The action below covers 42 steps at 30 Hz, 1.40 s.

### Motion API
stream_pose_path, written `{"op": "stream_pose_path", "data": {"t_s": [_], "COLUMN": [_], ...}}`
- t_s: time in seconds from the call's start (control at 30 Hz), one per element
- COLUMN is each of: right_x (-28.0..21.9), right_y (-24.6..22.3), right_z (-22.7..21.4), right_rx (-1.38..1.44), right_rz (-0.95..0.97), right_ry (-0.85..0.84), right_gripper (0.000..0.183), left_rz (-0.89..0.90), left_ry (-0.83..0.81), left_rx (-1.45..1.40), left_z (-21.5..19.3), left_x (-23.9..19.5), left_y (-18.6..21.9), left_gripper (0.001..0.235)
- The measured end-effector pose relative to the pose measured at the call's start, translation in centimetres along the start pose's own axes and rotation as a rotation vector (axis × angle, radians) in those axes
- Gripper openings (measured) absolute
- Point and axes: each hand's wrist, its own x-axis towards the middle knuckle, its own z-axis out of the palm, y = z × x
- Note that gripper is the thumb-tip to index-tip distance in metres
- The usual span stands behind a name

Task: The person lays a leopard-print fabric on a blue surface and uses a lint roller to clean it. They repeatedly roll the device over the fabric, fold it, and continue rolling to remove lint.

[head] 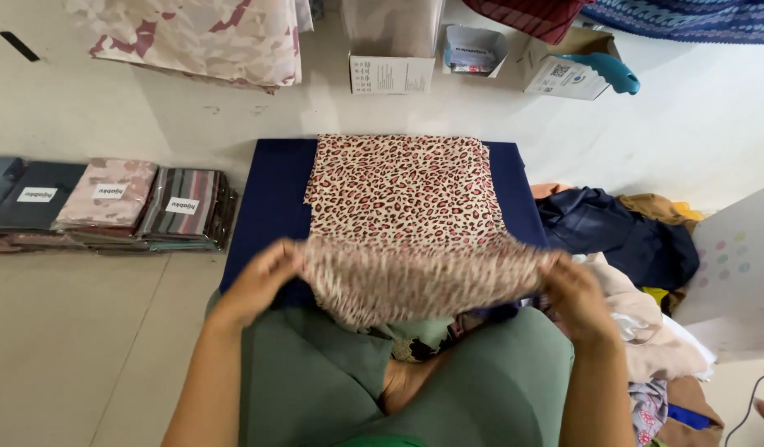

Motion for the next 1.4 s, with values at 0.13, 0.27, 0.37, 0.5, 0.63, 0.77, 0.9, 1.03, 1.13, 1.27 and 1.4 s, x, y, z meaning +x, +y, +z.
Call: {"op": "stream_pose_path", "data": {"t_s": [0.13, 0.27, 0.37, 0.5, 0.63, 0.77, 0.9, 1.03, 1.13, 1.27, 1.4], "right_x": [5.0, 17.8, 26.2, 26.3, 23.9, 23.8, 23.8, 24.1, 20.5, 12.7, 10.2], "right_y": [-3.6, 3.4, 10.8, 13.4, 13.3, 13.9, 13.3, 12.2, 9.2, 7.4, 10.8], "right_z": [3.9, -2.6, -6.8, -1.8, 2.1, 2.5, 3.0, -0.2, -2.7, -1.4, 1.1], "right_rx": [-0.096, -0.493, -1.177, -1.294, -1.596, -1.753, -1.752, -1.323, -1.111, -1.145, -1.254], "right_rz": [-0.156, -0.306, -0.638, -0.586, -0.324, -0.327, -0.326, -0.224, -0.082, -0.004, 0.083], "right_ry": [0.217, 0.237, 0.257, 0.385, 0.464, 0.504, 0.553, 0.491, 0.449, 0.437, 0.430], "right_gripper": [0.005, 0.011, 0.012, 0.017, 0.013, 0.013, 0.017, 0.025, 0.031, 0.035, 0.050], "left_rz": [0.177, 0.245, 0.186, 0.171, 0.180, 0.183, 0.138, 0.091, -0.023, -0.298, -0.323], "left_ry": [0.193, 0.433, 0.537, 0.533, 0.607, 0.702, 0.678, 0.659, 0.581, 0.325, 0.298], "left_rx": [-0.005, 0.223, 0.428, 0.624, 0.912, 1.039, 0.969, 0.632, 0.548, 0.783, 0.917], "left_z": [0.8, 0.7, 1.3, 2.8, 3.8, 4.1, 4.2, 3.1, 2.2, 2.6, 4.5], "left_x": [7.2, 15.4, 18.6, 20.8, 21.9, 22.5, 21.7, 20.7, 16.7, 10.5, 10.4], "left_y": [2.1, 0.4, -2.8, -4.8, -7.4, -8.9, -6.4, -5.4, -2.8, -1.2, -4.7], "left_gripper": [0.019, 0.019, 0.024, 0.026, 0.017, 0.017, 0.020, 0.041, 0.044, 0.055, 0.053]}}
